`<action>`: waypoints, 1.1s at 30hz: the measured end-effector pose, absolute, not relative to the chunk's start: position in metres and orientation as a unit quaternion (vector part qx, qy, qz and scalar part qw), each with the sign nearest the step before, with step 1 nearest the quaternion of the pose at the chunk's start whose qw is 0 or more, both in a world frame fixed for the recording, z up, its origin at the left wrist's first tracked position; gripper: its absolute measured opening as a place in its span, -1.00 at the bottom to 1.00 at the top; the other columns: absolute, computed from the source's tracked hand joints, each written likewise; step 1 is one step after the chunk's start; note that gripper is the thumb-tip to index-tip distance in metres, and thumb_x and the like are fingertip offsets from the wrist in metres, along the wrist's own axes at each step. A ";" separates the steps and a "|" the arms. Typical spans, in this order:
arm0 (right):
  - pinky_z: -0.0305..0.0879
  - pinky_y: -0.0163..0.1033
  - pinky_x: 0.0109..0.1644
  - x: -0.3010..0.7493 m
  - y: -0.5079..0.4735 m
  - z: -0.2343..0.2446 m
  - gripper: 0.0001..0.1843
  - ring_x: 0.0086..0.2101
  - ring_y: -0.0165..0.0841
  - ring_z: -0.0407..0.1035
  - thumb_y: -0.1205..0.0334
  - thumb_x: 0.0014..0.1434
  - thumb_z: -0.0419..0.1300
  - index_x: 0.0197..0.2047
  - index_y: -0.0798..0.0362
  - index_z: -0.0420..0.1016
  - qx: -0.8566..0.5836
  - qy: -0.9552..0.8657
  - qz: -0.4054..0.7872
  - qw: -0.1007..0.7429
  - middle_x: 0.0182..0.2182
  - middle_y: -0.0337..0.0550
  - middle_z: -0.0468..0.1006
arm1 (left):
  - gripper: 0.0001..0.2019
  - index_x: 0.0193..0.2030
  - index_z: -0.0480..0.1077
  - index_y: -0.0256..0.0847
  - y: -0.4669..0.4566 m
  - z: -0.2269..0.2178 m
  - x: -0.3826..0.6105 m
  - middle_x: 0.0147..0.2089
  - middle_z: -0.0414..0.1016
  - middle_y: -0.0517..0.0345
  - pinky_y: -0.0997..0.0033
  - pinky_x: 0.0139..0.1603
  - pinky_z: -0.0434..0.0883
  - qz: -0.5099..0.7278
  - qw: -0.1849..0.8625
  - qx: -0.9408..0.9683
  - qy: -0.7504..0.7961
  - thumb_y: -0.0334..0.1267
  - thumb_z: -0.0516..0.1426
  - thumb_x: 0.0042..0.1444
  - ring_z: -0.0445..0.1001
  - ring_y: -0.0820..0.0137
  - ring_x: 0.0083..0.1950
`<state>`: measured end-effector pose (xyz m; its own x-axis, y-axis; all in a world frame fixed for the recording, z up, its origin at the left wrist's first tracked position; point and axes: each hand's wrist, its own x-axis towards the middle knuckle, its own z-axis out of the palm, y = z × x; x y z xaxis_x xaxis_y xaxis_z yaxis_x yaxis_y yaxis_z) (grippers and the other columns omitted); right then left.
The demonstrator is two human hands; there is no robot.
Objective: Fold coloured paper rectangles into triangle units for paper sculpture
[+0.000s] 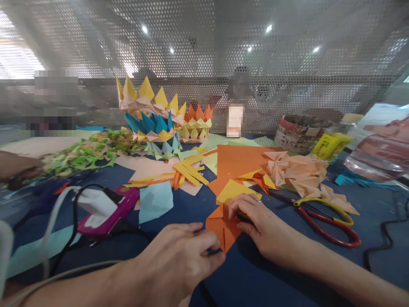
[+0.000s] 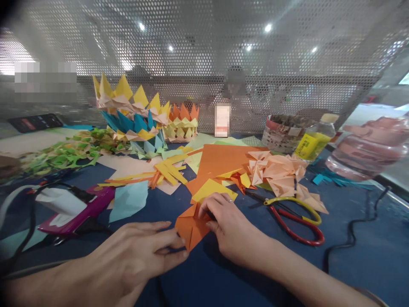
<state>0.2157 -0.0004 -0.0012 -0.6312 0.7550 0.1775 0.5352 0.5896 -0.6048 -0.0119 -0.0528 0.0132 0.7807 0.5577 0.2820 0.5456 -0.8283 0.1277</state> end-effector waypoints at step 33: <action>0.29 -0.22 -0.18 0.209 -0.011 0.007 -0.91 -0.22 -0.31 0.33 0.35 0.30 0.03 -0.13 0.01 0.26 -0.365 -0.854 0.251 0.274 -0.19 -0.11 0.41 | -0.62 0.04 0.37 -0.22 -0.011 -0.004 -0.007 0.03 0.39 0.05 0.42 0.07 0.36 0.311 0.215 0.879 0.290 -0.64 -0.05 0.20 0.39 0.43 0.06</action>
<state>0.2090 -0.0112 0.0065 -0.5830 0.7607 0.2853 0.4857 0.6079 -0.6282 -0.0074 -0.0108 -0.0043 0.6390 0.6436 0.4213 0.3758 -0.7391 0.5590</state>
